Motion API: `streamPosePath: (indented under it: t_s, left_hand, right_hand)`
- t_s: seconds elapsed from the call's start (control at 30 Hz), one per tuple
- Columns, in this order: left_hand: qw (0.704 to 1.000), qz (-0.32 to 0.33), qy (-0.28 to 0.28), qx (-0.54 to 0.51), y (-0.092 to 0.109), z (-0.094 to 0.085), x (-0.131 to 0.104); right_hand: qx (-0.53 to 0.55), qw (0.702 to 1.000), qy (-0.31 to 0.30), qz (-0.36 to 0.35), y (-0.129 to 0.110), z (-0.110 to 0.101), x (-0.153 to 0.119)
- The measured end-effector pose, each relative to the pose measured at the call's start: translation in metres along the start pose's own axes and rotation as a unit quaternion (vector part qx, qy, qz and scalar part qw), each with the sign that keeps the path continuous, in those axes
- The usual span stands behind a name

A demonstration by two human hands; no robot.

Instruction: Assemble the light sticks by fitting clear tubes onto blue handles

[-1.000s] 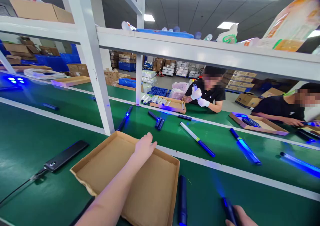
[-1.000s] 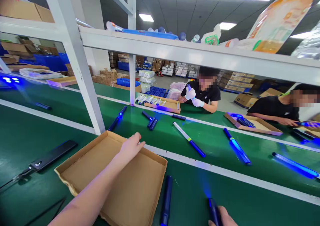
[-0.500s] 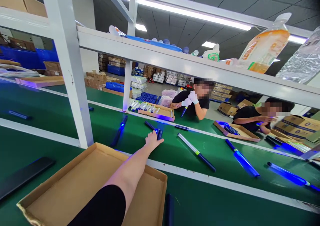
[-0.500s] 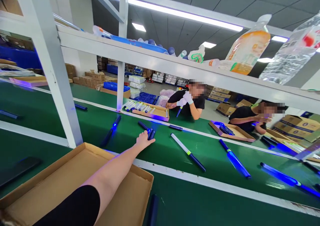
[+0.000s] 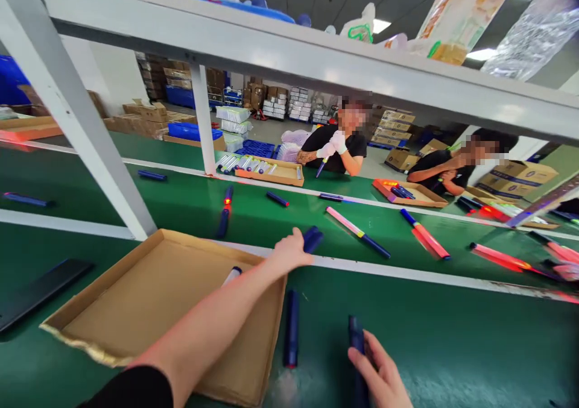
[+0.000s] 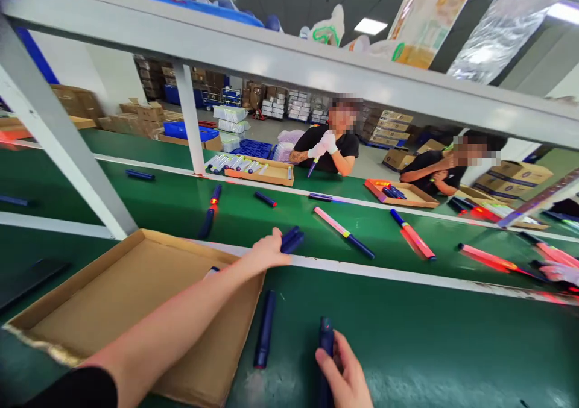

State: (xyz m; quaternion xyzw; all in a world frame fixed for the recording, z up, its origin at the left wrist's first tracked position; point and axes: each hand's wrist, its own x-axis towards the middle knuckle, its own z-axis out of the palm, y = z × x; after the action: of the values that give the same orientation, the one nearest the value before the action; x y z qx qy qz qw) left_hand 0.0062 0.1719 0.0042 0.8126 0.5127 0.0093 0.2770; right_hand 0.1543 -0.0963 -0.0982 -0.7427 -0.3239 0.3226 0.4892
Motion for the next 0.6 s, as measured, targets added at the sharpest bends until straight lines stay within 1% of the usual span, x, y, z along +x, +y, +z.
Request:
streamPosePath:
  t_s: [0.07, 0.13, 0.17, 0.2, 0.23, 0.27, 0.3, 0.33, 0.37, 0.4, 0.43, 0.47, 0.5, 0.53, 0.6]
  left_hand:
    - [0.999, 0.038, -0.015, -0.007, 0.016, 0.029, -0.06]
    - [0.997, 0.058, -0.051, 0.002, 0.03, 0.065, -0.108]
    - [0.993, 0.073, -0.088, 0.019, 0.036, 0.084, -0.125]
    - [0.992, 0.065, -0.104, 0.034, 0.04, 0.101, -0.137]
    - [0.991, 0.067, -0.097, 0.061, 0.042, 0.116, -0.146]
    - [0.99, 0.072, -0.085, 0.086, 0.043, 0.127, -0.153]
    - [0.989, 0.078, -0.065, 0.106, 0.043, 0.133, -0.16]
    - [0.988, 0.086, -0.043, 0.118, 0.04, 0.133, -0.168]
    - [0.988, 0.093, -0.025, 0.118, 0.035, 0.127, -0.177]
    - [0.99, 0.09, -0.012, 0.104, 0.026, 0.115, -0.186]
    - [0.993, 0.079, 0.003, 0.087, 0.014, 0.099, -0.196]
    - [0.996, 0.067, 0.015, 0.064, -0.003, 0.081, -0.204]
    - [0.997, 0.041, 0.036, 0.051, -0.023, 0.061, -0.209]
    - [0.995, 0.014, 0.071, 0.062, -0.046, 0.041, -0.209]
    - [0.98, -0.076, 0.112, 0.147, -0.094, 0.011, -0.196]
  right_hand:
    - [0.004, 1.0, -0.003, 0.011, -0.002, -0.002, 0.01]
    - [0.006, 1.0, -0.019, 0.015, -0.005, 0.002, 0.021]
    - [0.004, 0.999, -0.033, 0.014, -0.007, 0.007, 0.025]
    - [0.0, 0.999, -0.049, 0.011, -0.008, 0.014, 0.03]
    - [-0.008, 0.998, -0.064, 0.007, -0.009, 0.021, 0.033]
    - [-0.018, 0.997, -0.077, 0.001, -0.011, 0.029, 0.035]
    - [-0.031, 0.996, -0.085, -0.007, -0.011, 0.037, 0.037]
    - [-0.047, 0.995, -0.087, -0.016, -0.012, 0.044, 0.038]
    - [-0.064, 0.994, -0.085, -0.025, -0.012, 0.05, 0.039]
    - [-0.085, 0.993, -0.078, -0.034, -0.012, 0.054, 0.039]
    - [-0.108, 0.991, -0.065, -0.043, -0.012, 0.057, 0.039]
    - [-0.133, 0.989, -0.048, -0.051, -0.012, 0.059, 0.038]
    - [-0.158, 0.985, -0.028, -0.06, -0.011, 0.06, 0.037]
    - [-0.181, 0.981, -0.01, -0.068, -0.011, 0.061, 0.035]
    - [-0.219, 0.972, 0.017, -0.079, -0.01, 0.064, 0.03]
